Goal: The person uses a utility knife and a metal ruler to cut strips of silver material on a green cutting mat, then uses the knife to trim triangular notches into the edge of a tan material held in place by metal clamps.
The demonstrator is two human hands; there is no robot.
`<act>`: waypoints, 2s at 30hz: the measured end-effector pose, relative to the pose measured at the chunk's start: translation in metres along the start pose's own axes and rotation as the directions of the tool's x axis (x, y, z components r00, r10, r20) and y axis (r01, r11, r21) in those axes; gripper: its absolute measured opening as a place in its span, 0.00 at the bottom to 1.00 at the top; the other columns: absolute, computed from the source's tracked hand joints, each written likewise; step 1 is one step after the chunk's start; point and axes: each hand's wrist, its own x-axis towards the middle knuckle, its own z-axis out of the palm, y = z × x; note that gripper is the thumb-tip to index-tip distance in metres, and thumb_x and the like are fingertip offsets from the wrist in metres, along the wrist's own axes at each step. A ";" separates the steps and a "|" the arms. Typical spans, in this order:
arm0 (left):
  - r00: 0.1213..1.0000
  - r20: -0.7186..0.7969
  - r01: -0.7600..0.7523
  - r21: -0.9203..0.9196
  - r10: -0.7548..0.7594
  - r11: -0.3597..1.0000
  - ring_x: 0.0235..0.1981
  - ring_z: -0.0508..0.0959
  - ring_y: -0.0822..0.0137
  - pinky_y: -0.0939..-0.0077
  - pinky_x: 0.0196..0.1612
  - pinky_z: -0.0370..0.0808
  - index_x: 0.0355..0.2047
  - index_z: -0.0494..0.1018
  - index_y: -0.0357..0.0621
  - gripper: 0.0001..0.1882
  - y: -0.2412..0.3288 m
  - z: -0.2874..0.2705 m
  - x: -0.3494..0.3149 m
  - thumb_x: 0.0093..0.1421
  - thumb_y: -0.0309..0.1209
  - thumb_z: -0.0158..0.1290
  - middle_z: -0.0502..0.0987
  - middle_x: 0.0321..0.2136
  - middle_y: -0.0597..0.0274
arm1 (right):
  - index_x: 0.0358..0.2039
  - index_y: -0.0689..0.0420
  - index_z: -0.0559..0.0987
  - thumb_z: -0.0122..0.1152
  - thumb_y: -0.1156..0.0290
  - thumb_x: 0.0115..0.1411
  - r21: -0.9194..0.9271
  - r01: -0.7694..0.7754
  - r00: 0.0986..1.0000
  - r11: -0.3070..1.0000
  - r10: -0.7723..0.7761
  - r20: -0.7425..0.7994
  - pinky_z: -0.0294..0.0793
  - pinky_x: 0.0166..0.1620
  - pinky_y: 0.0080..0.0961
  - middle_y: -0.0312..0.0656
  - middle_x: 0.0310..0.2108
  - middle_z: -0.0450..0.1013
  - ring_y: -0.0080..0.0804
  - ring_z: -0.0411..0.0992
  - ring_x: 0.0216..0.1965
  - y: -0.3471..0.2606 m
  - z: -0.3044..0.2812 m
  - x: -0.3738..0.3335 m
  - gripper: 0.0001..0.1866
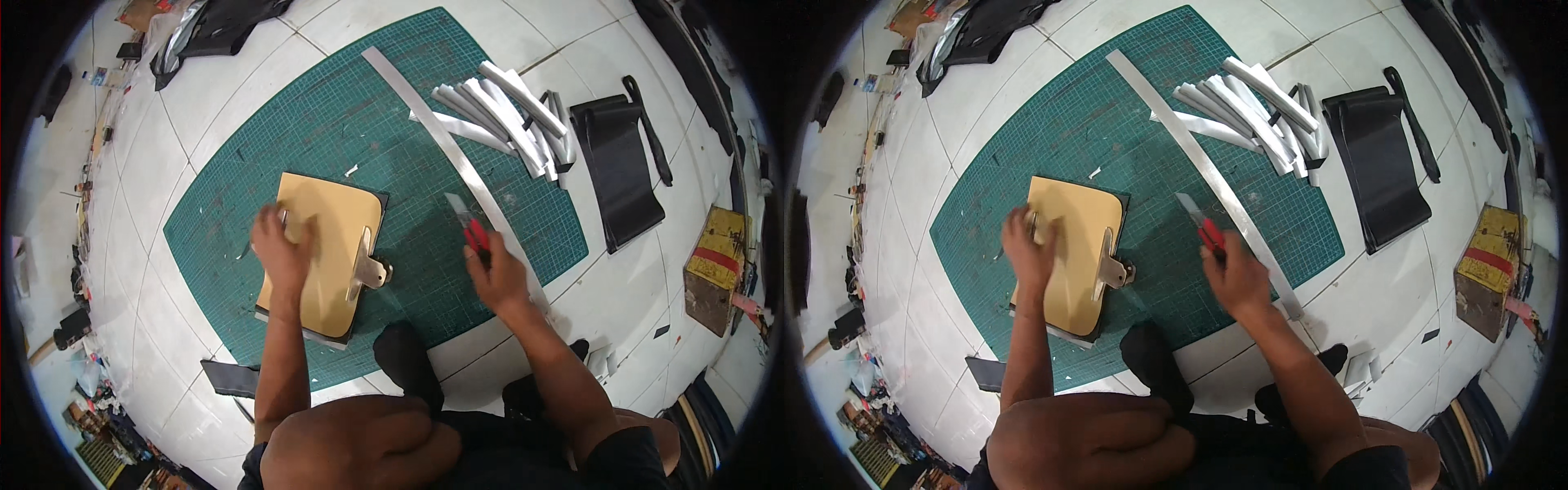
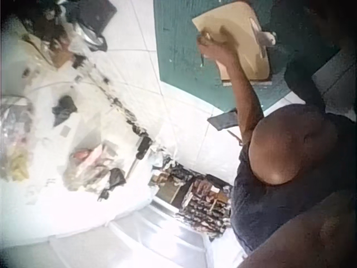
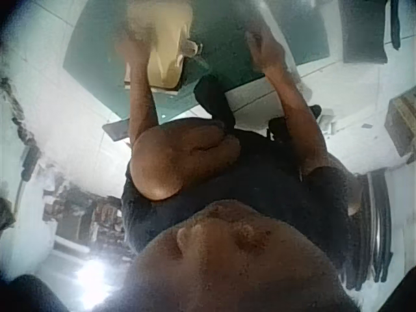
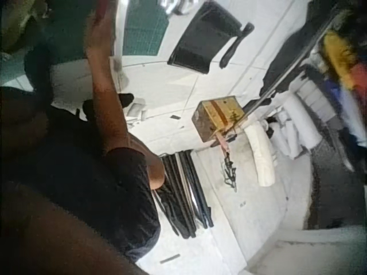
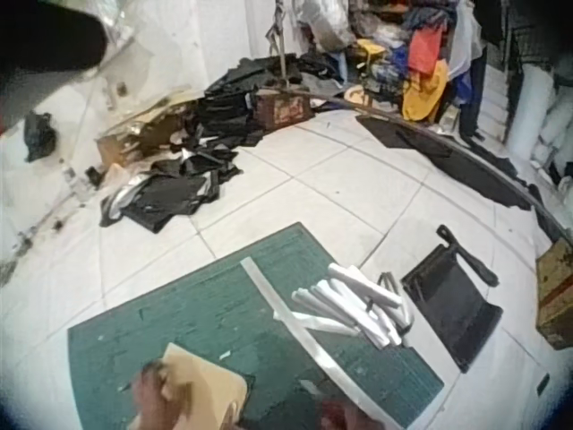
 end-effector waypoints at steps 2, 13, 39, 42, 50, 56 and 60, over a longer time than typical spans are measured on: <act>0.995 0.057 -0.095 0.169 0.086 0.981 0.59 0.65 0.45 0.49 0.60 0.60 0.55 0.69 0.45 0.33 0.056 0.004 0.004 0.51 0.45 0.65 0.67 0.56 0.44 | 0.47 0.58 0.68 0.56 0.58 0.65 -0.005 -0.076 0.976 0.997 0.076 0.204 0.74 0.30 0.44 0.48 0.28 0.77 0.51 0.77 0.27 -0.006 0.009 0.001 0.19; 0.999 0.045 0.004 -0.060 -0.001 0.998 0.51 0.72 0.44 0.54 0.53 0.69 0.54 0.70 0.38 0.36 0.028 -0.002 0.031 0.49 0.46 0.66 0.72 0.50 0.42 | 0.39 0.62 0.69 0.68 0.63 0.57 -0.444 0.022 0.961 0.896 -0.141 -0.238 0.71 0.36 0.39 0.50 0.33 0.71 0.46 0.74 0.35 0.040 -0.031 -0.002 0.20; 0.993 0.039 -0.101 -0.242 0.114 0.965 0.54 0.69 0.44 0.52 0.57 0.67 0.50 0.72 0.44 0.25 0.060 0.005 0.010 0.53 0.36 0.65 0.72 0.50 0.46 | 0.43 0.61 0.73 0.63 0.77 0.55 0.120 0.045 0.997 0.992 -0.038 -0.061 0.75 0.37 0.39 0.53 0.33 0.76 0.51 0.78 0.34 0.035 -0.001 -0.044 0.15; 0.953 0.206 -0.142 -0.340 0.221 0.930 0.56 0.69 0.43 0.54 0.59 0.67 0.50 0.74 0.40 0.25 0.077 0.015 0.017 0.53 0.36 0.63 0.71 0.54 0.42 | 0.44 0.60 0.73 0.64 0.75 0.56 0.203 -0.027 1.000 0.979 0.026 0.006 0.76 0.35 0.35 0.52 0.33 0.77 0.48 0.79 0.34 0.029 0.013 -0.053 0.15; 0.924 0.296 -0.173 -0.242 0.243 0.955 0.54 0.70 0.43 0.56 0.57 0.69 0.49 0.75 0.39 0.24 0.085 0.024 0.021 0.55 0.37 0.62 0.71 0.53 0.41 | 0.46 0.58 0.72 0.63 0.63 0.61 0.224 -0.153 0.947 0.962 0.078 0.312 0.73 0.35 0.33 0.48 0.30 0.75 0.40 0.76 0.30 0.033 0.014 -0.057 0.17; 0.935 0.297 -0.122 -0.247 0.196 0.961 0.55 0.70 0.42 0.55 0.59 0.67 0.54 0.69 0.35 0.29 0.088 0.021 0.023 0.55 0.37 0.62 0.70 0.53 0.42 | 0.56 0.58 0.71 0.63 0.58 0.61 0.058 -0.234 0.840 0.970 0.172 0.514 0.75 0.45 0.34 0.50 0.40 0.76 0.39 0.75 0.40 0.027 0.004 -0.039 0.26; 0.916 0.331 -0.146 -0.251 0.227 0.957 0.54 0.69 0.42 0.56 0.58 0.68 0.58 0.65 0.37 0.34 0.092 0.018 0.024 0.55 0.39 0.62 0.69 0.52 0.43 | 0.57 0.57 0.71 0.64 0.59 0.61 0.057 -0.210 0.834 0.976 0.149 0.531 0.75 0.45 0.34 0.51 0.40 0.76 0.40 0.76 0.39 0.029 0.006 -0.043 0.27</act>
